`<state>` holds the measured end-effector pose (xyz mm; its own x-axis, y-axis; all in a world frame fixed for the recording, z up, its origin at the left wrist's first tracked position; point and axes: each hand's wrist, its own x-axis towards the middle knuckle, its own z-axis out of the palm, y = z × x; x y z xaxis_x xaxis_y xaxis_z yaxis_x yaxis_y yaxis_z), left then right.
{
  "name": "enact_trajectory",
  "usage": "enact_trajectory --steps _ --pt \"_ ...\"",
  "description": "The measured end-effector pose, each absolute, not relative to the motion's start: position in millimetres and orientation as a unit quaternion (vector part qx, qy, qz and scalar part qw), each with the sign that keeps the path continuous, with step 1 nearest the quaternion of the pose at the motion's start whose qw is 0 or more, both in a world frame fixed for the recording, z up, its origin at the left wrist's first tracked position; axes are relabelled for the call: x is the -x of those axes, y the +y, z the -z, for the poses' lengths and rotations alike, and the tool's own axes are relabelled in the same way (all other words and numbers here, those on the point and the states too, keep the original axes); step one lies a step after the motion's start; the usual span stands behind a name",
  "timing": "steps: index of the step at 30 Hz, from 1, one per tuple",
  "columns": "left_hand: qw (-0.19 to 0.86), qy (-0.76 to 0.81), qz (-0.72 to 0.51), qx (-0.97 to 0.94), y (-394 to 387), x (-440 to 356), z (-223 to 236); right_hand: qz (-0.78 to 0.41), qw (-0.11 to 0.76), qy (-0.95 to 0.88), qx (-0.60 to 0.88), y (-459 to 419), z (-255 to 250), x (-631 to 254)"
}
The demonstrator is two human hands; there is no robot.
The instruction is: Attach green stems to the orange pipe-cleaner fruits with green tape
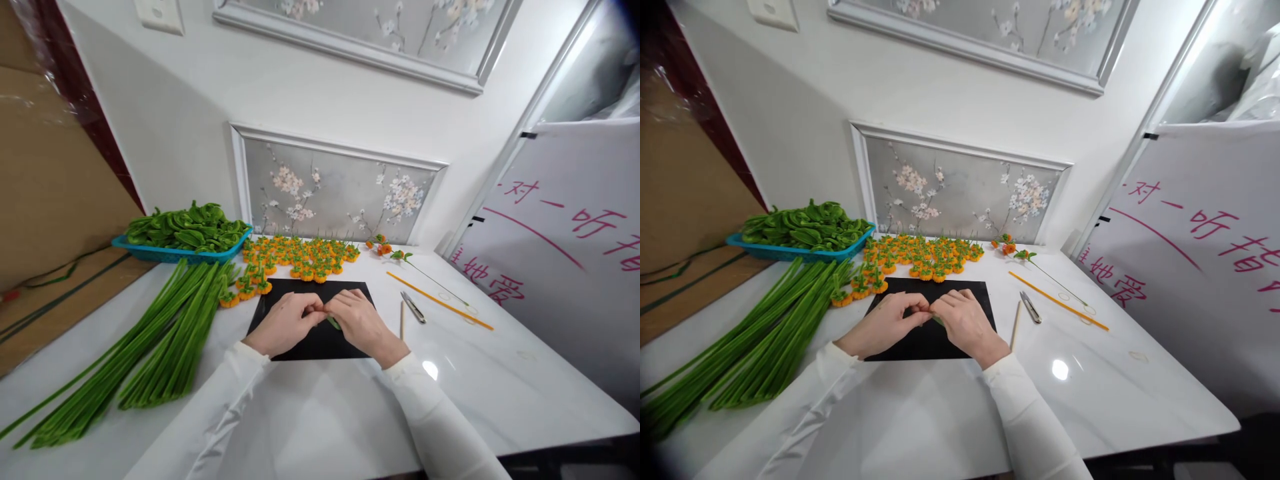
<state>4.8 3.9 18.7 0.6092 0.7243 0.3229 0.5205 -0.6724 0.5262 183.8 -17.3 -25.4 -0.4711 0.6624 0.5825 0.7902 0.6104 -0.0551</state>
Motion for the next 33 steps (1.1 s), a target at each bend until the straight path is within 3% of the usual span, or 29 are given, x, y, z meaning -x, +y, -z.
enact_trajectory --steps 17,22,24,27,33 --pt "0.275 0.335 -0.356 -0.828 14.3 -7.1 -8.5 0.040 0.348 -0.815 0.462 -12.3 28.8 -189.9" --pt "0.318 0.395 -0.380 -0.773 21.1 -5.5 -4.4 0.076 0.371 -0.657 0.652 -9.3 24.6 -233.8" --pt "0.351 0.411 -0.359 -0.761 18.9 -5.6 -6.5 0.089 0.326 -0.530 0.777 -10.7 26.7 -262.4" --pt "0.396 0.424 -0.318 -0.750 12.6 -6.4 -11.5 0.005 0.218 -0.384 0.897 -16.1 34.7 -299.7" --pt "0.437 0.436 -0.312 -0.722 10.6 -5.0 -15.1 -0.072 0.212 -0.356 0.907 -19.8 50.3 -320.0"
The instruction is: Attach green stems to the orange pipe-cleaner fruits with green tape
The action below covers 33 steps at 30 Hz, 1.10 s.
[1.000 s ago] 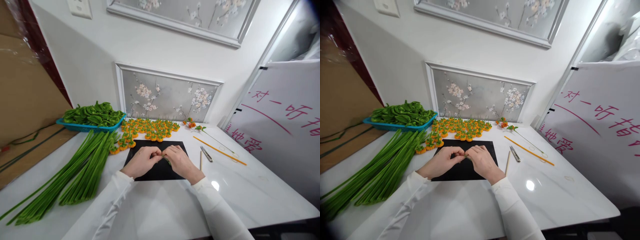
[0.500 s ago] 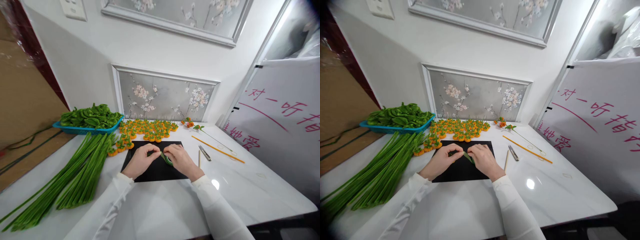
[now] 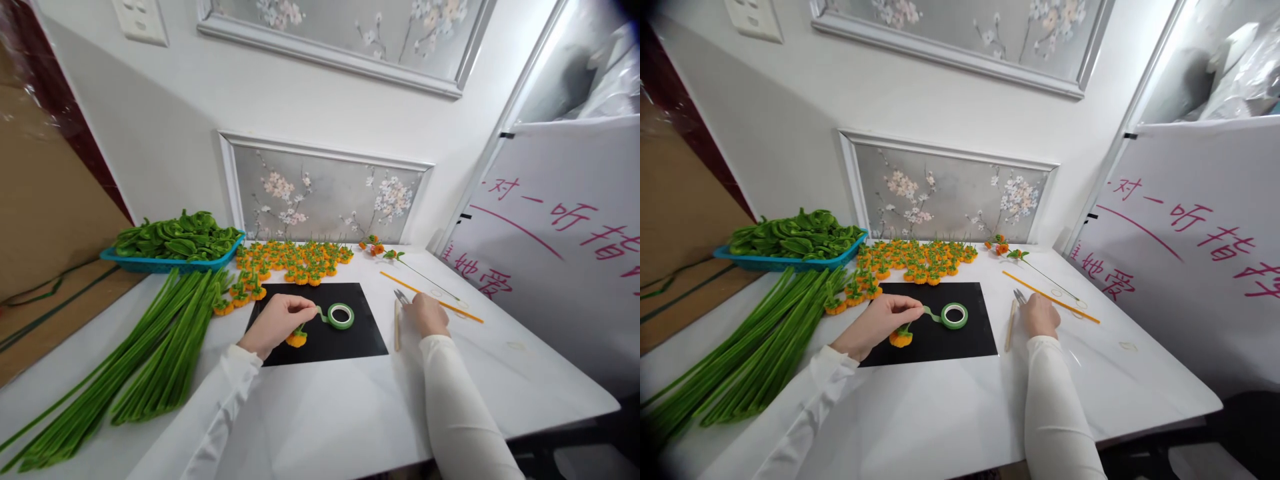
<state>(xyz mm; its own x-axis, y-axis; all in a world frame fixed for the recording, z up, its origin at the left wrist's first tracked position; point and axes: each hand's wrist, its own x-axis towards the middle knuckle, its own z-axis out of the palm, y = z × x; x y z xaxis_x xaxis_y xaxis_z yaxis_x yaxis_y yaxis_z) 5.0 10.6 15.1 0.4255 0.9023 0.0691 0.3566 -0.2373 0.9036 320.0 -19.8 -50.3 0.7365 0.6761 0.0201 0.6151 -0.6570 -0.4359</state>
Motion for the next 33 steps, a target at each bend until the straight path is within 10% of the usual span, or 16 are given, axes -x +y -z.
enact_trajectory --steps 8,13,33 --pt "0.537 0.449 -0.318 -0.640 19.5 -2.8 -3.9 -0.100 0.355 -0.443 0.817 -12.8 27.2 -259.7" --pt "0.580 0.476 -0.348 -0.562 24.1 -1.9 0.0 -0.503 0.490 -0.515 0.491 -29.7 19.6 -173.6" --pt "0.603 0.465 -0.357 -0.541 21.6 -1.6 -5.1 -0.748 0.357 -0.352 0.435 -35.6 18.9 -160.2"
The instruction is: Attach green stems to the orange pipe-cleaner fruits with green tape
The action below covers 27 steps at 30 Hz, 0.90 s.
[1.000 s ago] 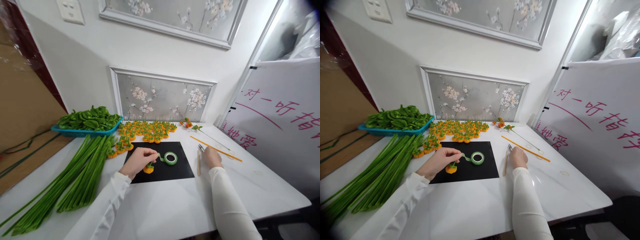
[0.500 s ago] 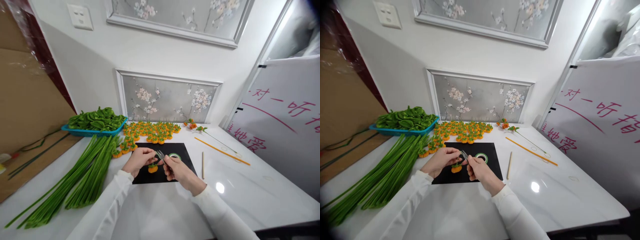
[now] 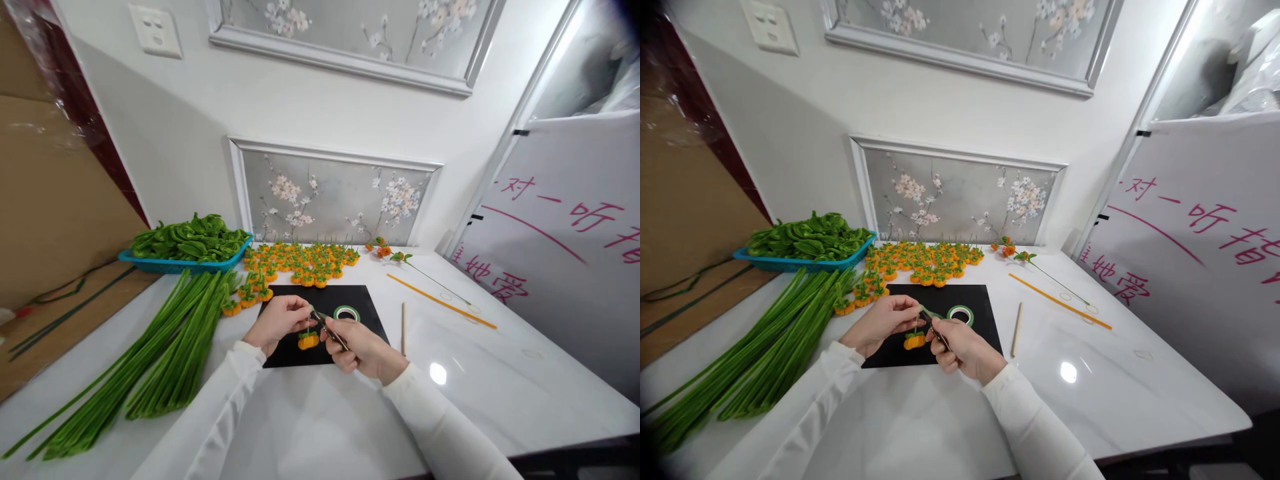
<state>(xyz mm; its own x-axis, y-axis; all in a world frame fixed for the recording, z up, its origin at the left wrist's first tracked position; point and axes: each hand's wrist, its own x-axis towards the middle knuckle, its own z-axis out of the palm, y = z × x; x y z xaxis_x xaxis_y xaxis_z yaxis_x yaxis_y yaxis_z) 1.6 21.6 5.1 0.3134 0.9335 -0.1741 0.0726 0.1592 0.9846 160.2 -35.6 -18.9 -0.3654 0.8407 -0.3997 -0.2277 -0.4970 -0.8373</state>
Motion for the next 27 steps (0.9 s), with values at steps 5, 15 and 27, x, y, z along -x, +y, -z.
enact_trajectory --steps 5,15,27 --pt "0.609 0.452 -0.346 -0.553 21.8 -2.4 -2.1 -0.735 0.397 -0.367 0.410 -33.9 24.5 -158.5" --pt "0.608 0.446 -0.335 -0.564 20.6 -2.9 -2.6 -0.715 0.421 -0.382 0.406 -33.2 28.2 -156.7" --pt "0.604 0.448 -0.335 -0.568 20.1 -2.7 -4.4 -0.633 0.468 -0.420 0.452 -28.7 27.0 -163.3"
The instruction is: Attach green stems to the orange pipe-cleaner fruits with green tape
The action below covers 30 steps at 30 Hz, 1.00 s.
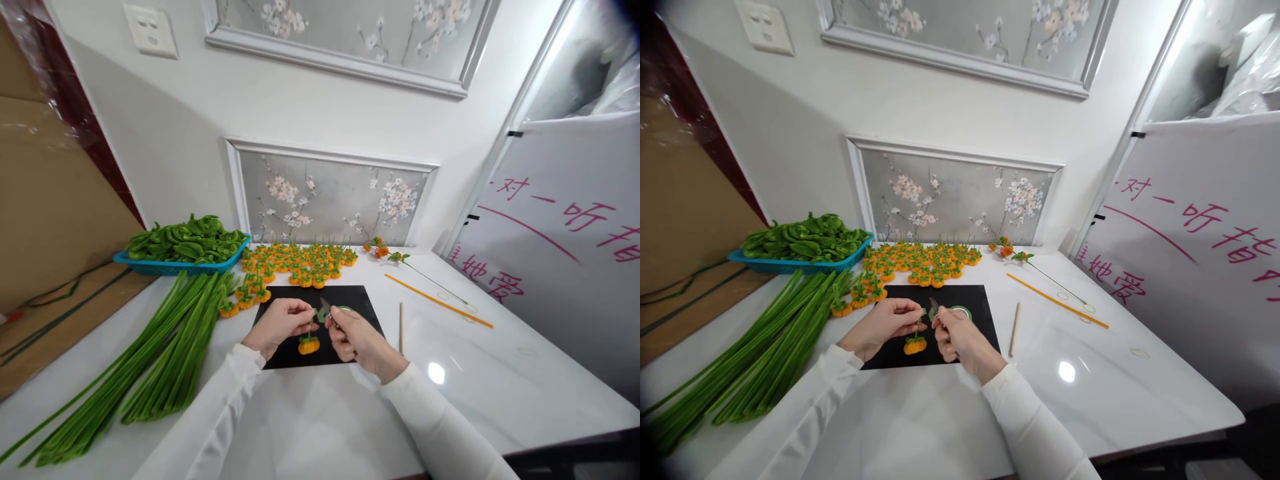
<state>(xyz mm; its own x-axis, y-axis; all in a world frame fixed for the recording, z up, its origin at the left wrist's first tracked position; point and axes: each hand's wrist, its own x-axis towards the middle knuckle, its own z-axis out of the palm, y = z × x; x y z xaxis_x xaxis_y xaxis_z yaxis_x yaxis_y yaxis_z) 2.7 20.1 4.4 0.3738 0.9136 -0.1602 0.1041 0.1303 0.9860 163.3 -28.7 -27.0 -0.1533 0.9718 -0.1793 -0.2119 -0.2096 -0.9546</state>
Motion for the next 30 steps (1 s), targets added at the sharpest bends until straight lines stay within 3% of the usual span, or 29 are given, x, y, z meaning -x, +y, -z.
enact_trajectory --steps 2,4,6,7,9,16,18,20,23,26,30 --pt "0.595 0.451 -0.348 -0.567 22.2 -1.7 -2.7 -0.500 0.508 -0.472 0.519 -23.3 27.9 -178.3" --pt "0.587 0.451 -0.357 -0.570 23.8 -1.3 -0.5 -0.264 0.493 -0.536 0.632 -18.0 30.5 -196.6" --pt "0.574 0.444 -0.364 -0.584 24.0 -1.9 1.3 -0.063 0.351 -0.567 0.742 -14.1 34.9 -212.6" --pt "0.561 0.436 -0.366 -0.600 23.4 -2.4 1.8 -0.014 0.277 -0.570 0.774 -12.8 37.7 -218.3" --pt "0.528 0.419 -0.368 -0.641 21.4 -3.7 1.4 0.012 0.216 -0.567 0.795 -11.1 43.5 -224.2" --pt "0.486 0.377 -0.380 -0.691 16.0 -6.5 -6.3 0.035 0.178 -0.574 0.798 -9.7 52.4 -219.6" --pt "0.487 0.362 -0.384 -0.696 15.7 -7.2 -5.9 0.028 0.228 -0.581 0.780 -11.0 48.7 -217.0" --pt "0.486 0.353 -0.382 -0.702 15.2 -8.2 -4.1 -0.043 0.358 -0.601 0.713 -13.2 42.7 -211.7" --pt "0.485 0.348 -0.375 -0.709 13.2 -9.9 -1.1 -0.282 0.518 -0.615 0.524 -17.1 34.4 -198.2" --pt "0.482 0.345 -0.367 -0.717 10.9 -11.2 -0.1 -0.404 0.529 -0.618 0.418 -19.7 32.7 -184.4" --pt "0.497 0.335 -0.344 -0.723 9.4 -11.4 -1.6 -0.419 0.532 -0.614 0.406 -19.7 37.8 -177.1"
